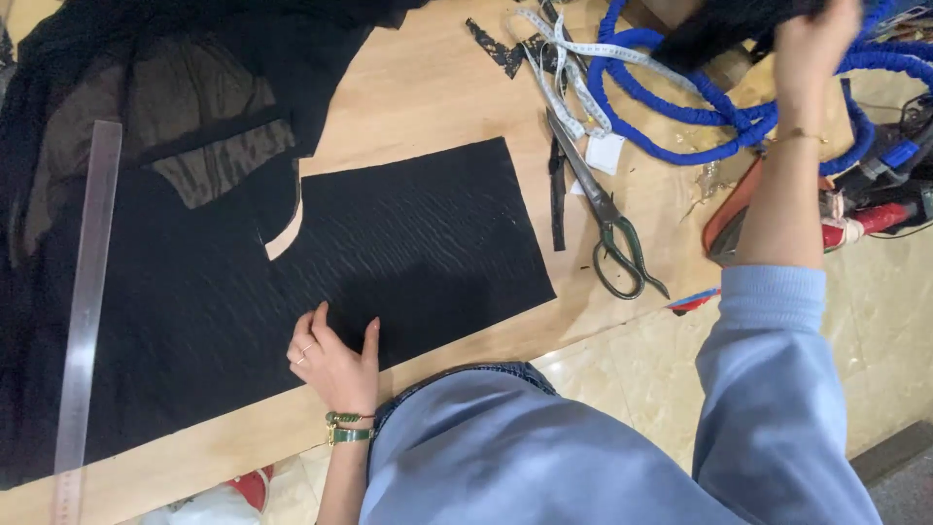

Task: Marking fabric with chalk and a ruler, cutting it with shears, and arranging lace pieces on a workbench.

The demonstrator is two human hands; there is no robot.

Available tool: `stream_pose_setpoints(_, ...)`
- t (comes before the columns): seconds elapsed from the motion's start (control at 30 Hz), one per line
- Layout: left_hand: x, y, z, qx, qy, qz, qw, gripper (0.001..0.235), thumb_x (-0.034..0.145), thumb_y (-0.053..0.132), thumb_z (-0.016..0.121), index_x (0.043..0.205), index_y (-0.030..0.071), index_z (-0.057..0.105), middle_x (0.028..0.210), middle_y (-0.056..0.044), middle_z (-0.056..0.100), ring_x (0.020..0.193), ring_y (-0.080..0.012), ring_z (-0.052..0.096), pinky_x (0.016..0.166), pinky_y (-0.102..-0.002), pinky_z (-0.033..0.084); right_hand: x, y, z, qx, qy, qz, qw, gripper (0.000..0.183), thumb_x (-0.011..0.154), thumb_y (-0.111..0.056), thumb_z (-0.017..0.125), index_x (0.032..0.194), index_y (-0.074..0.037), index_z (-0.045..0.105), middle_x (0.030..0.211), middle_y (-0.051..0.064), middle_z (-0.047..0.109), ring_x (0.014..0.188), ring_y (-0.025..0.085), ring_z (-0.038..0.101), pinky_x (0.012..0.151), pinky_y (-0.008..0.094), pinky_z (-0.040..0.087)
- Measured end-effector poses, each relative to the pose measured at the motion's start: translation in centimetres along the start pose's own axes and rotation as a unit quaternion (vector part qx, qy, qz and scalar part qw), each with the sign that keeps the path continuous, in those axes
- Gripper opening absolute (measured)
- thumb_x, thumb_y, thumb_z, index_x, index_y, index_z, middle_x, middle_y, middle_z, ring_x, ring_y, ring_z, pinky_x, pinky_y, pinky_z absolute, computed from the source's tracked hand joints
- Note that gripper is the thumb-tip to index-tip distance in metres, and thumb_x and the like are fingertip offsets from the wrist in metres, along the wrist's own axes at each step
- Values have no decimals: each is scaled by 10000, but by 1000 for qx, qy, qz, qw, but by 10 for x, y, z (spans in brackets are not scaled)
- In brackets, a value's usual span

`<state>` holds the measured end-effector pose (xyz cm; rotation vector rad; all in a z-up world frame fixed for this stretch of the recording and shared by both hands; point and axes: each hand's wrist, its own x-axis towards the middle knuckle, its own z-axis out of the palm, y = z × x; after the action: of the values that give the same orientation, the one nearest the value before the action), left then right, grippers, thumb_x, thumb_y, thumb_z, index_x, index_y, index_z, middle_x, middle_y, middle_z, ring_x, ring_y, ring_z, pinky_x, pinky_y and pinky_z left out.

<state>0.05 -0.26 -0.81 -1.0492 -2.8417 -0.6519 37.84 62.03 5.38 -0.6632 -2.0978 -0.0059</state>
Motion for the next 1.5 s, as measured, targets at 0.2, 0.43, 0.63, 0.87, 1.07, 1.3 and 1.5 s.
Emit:
stream_pose_setpoints(0.2, 7, -4, 8, 11, 16, 57, 998, 267, 936, 329, 737, 1081, 111, 685, 1152, -87, 600, 1039, -334, 517, 823, -467, 403, -25, -128, 26, -202, -251, 258, 911, 927, 905, 21, 774, 1624, -156, 217, 1464, 341, 363, 1178, 638, 534, 954, 676, 444)
stream_pose_setpoints(0.43, 30, 46, 18, -280, -123, 112, 945, 92, 975, 215, 653, 926, 140, 673, 942, -36, 701, 907, -265, 604, 887, -417, 399, -98, -354, 76, 371, -444, 147, 803, 937, 862, -195, 838, 1597, -98, 264, 1696, 212, 190, 1429, 294, 460, 866, 291, 582)
stream_pose_setpoints(0.63, 23, 103, -16, -501, -282, 167, 801, 287, 930, 355, 724, 1150, 184, 655, 1158, -7, 681, 1175, -245, 606, 1012, -369, 475, -121, -392, 90, 287, -488, 186, 803, 546, 725, 109, 622, 1203, -149, 681, 981, 48, 721, 849, 278, 741, 738, 371, 587)
stream_pose_setpoints(0.87, 14, 28, -209, -586, -469, 389, 535, 707, 1143, 601, 174, 1194, 66, 633, 1453, -133, 592, 1522, -456, 434, 1307, -645, 262, -40, -208, -4, 69, -201, 222, 952, 435, 807, -13, 947, 1129, -54, 657, 1124, 98, 577, 1013, 268, 550, 902, 400, 446)
stream_pose_setpoints(1.07, -38, 25, -216, -579, -334, 348, 657, 514, 1150, 287, 397, 785, 44, 665, 1126, -24, 726, 1325, -371, 614, 1236, -620, 286, -77, 139, 21, 148, -192, 154, 958, 408, 1254, -174, 326, 1573, 57, 432, 1467, 233, 468, 1310, 361, 416, 1114, 485, 332)
stream_pose_setpoints(1.3, -64, -20, -195, -712, -268, 150, 632, 536, 1113, 580, 406, 1111, 114, 670, 1205, -102, 712, 1258, -339, 649, 1192, -526, 419, -25, -41, 40, -10, -272, 168, 947, 404, 1054, -99, 663, 1413, 69, 589, 1280, 285, 648, 1156, 401, 614, 952, 474, 464)
stream_pose_setpoints(1.5, -40, -167, -156, -284, 0, -55, 957, 232, 988, 251, 655, 1161, 97, 640, 1227, -125, 637, 1178, -321, 590, 1040, -460, 432, -49, -247, 115, 64, -215, -1, 975, 567, 937, 83, 769, 1434, 128, 498, 1350, 355, 529, 1241, 502, 487, 1081, 531, 354)
